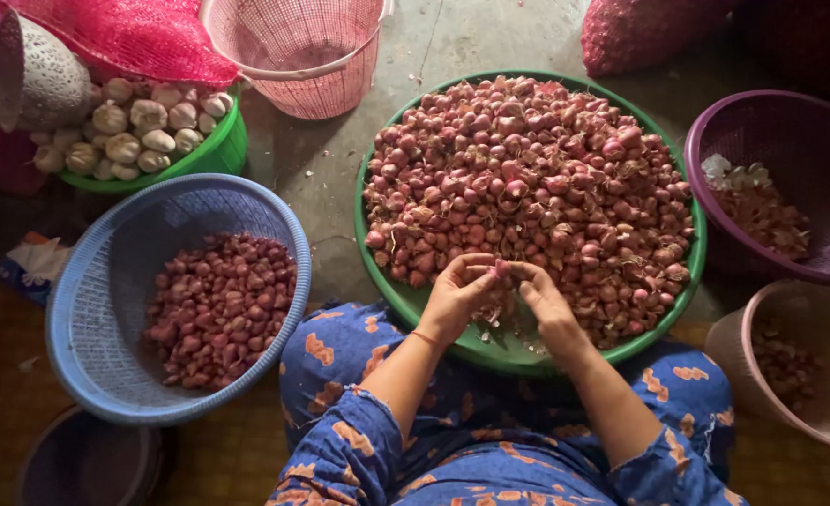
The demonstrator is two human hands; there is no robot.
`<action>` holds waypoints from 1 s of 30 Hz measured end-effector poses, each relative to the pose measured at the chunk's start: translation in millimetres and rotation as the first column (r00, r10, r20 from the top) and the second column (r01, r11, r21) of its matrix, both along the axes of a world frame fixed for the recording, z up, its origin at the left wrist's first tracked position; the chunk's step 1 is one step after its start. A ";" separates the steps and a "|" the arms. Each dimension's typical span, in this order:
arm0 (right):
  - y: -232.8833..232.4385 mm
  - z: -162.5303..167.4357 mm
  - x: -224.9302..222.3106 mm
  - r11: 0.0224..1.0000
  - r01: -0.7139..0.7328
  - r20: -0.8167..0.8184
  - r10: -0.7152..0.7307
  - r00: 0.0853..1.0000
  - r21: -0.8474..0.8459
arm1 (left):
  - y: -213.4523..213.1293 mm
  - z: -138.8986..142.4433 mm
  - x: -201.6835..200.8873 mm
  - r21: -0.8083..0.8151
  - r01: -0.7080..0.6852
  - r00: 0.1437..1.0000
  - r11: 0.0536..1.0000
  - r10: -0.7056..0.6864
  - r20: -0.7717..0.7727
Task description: The person sits on the floor in front of a large green tray of shallots, peeling off the dry outer skins and roots from each shallot by hand. Peeled shallots are placed into a blue basket beside them, while skins and trimmings collect on the tray and in a separate bowl.
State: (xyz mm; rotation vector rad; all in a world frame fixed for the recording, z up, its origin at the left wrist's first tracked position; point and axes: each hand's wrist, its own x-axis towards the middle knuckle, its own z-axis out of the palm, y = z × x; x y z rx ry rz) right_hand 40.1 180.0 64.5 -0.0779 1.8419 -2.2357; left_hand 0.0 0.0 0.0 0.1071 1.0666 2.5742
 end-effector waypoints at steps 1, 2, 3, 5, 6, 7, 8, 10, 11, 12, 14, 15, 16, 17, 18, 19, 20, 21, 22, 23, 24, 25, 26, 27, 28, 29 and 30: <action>-0.4 -8.8 -1.9 1.000 -0.003 -0.024 0.004 1.000 0.023 | -1.8 2.2 1.4 -0.015 0.013 1.000 1.000 -0.013 -0.002; 0.3 -16.9 -2.7 0.999 -0.004 -0.047 0.006 0.999 0.047 | -2.4 4.2 3.1 -0.029 0.028 1.000 0.999 -0.028 -0.003; 1.3 -23.5 -3.3 0.997 -0.005 -0.070 0.010 0.998 0.072 | -2.5 6.2 4.5 -0.043 0.043 0.999 0.998 -0.043 -0.004; 2.2 -30.6 -6.5 0.991 0.047 -0.079 -0.037 0.996 0.129 | -2.3 10.4 4.9 -0.076 0.035 0.998 0.996 -0.039 -0.042; 2.4 -31.0 -7.0 0.985 0.072 -0.083 -0.059 0.995 0.158 | -1.9 12.1 5.4 -0.092 0.031 0.997 0.995 -0.037 -0.061; 2.2 -29.6 -6.2 0.990 0.068 -0.040 -0.063 0.997 0.124 | -2.2 13.4 5.9 -0.090 0.025 0.998 0.996 -0.030 -0.058; 2.1 -26.6 -4.1 0.994 0.066 0.003 -0.067 0.998 0.089 | -2.1 14.2 6.9 -0.089 0.020 0.998 0.996 -0.025 -0.055; 4.4 -16.5 -1.8 0.997 0.057 0.056 -0.060 0.997 0.059 | -0.9 15.3 5.7 -0.080 0.013 0.998 0.997 -0.018 -0.065; 7.7 -10.5 -0.3 0.997 0.048 0.067 -0.053 0.996 0.063 | -0.6 15.7 5.0 -0.074 0.011 0.997 0.997 -0.017 -0.077; 8.4 -6.6 0.8 0.997 0.040 0.079 -0.045 0.996 0.066 | -0.6 15.7 4.9 -0.069 0.010 0.996 0.998 -0.016 -0.088; 3.1 -6.3 -0.9 0.997 0.041 0.029 -0.043 0.999 0.064 | 0.3 14.6 6.1 -0.111 0.002 0.999 0.994 -0.006 -0.040; 0.2 -8.5 -3.1 0.997 0.040 0.004 -0.040 0.999 0.063 | 0.5 13.9 6.5 -0.132 -0.003 1.000 0.991 0.001 -0.016; -1.2 -11.3 -3.7 0.998 0.024 -0.019 -0.023 1.000 0.051 | 0.7 13.2 6.6 -0.126 -0.015 1.000 0.992 0.016 0.004; -1.0 -14.5 -3.2 0.999 0.008 -0.042 -0.006 0.999 0.039 | 1.2 12.5 5.7 -0.121 -0.028 0.999 0.992 0.031 0.024; -0.6 -17.8 -2.6 1.000 -0.009 -0.064 0.011 0.998 0.027 | 1.2 11.6 5.5 -0.118 -0.041 0.998 0.992 0.046 0.045; 0.1 -20.6 -2.7 0.998 0.050 0.004 -0.050 0.999 -0.025 | 1.1 10.8 5.2 -0.141 -0.076 0.997 0.987 0.074 -0.021; 0.9 -22.6 -3.5 0.991 0.113 0.074 -0.108 0.991 -0.072 | 1.2 10.1 4.4 -0.161 -0.112 0.991 0.981 0.099 -0.089; 2.1 -23.8 -4.9 0.977 0.180 0.146 -0.162 0.976 -0.114 | 2.1 9.3 3.3 -0.178 -0.148 0.980 0.973 0.120 -0.156; 2.6 -24.5 -6.7 0.979 0.182 0.140 -0.169 0.976 -0.088 | 3.9 8.2 4.0 -0.191 -0.150 0.969 0.970 0.105 -0.224; 2.4 -24.4 -8.6 0.981 0.185 0.133 -0.176 0.975 -0.061 | 6.1 7.0 5.8 -0.202 -0.152 0.952 0.967 0.088 -0.292; 2.4 -23.6 -9.1 0.981 0.190 0.127 -0.184 0.975 -0.034 | 7.5 5.8 7.3 -0.214 -0.153 0.931 0.965 0.068 -0.358; 3.4 -22.0 -9.1 0.980 0.198 0.144 -0.193 0.971 -0.015 | 8.2 4.6 7.9 -0.236 -0.138 0.940 0.962 0.052 -0.336; 4.3 -20.1 -9.0 0.979 0.204 0.160 -0.202 0.966 0.005 | 8.2 3.4 9.1 -0.256 -0.123 0.948 0.959 0.037 -0.315; 4.5 -18.2 -9.4 0.978 0.208 0.176 -0.209 0.962 0.024 | 8.2 2.7 9.4 -0.276 -0.109 0.955 0.955 0.024 -0.295; 3.6 -16.9 -10.1 0.977 0.210 0.141 -0.213 0.967 0.033 | 8.3 2.4 9.6 -0.270 -0.058 0.970 0.961 -0.010 -0.245; 1.9 -16.6 -11.5 0.977 0.211 0.106 -0.214 0.971 0.041 | 8.0 2.2 9.5 -0.261 -0.009 0.980 0.965 -0.043 -0.194; 0.6 -16.4 -12.7 0.976 0.210 0.070 -0.213 0.974 0.049 | 7.1 2.4 9.2 -0.250 0.038 0.987 0.967 -0.076 -0.143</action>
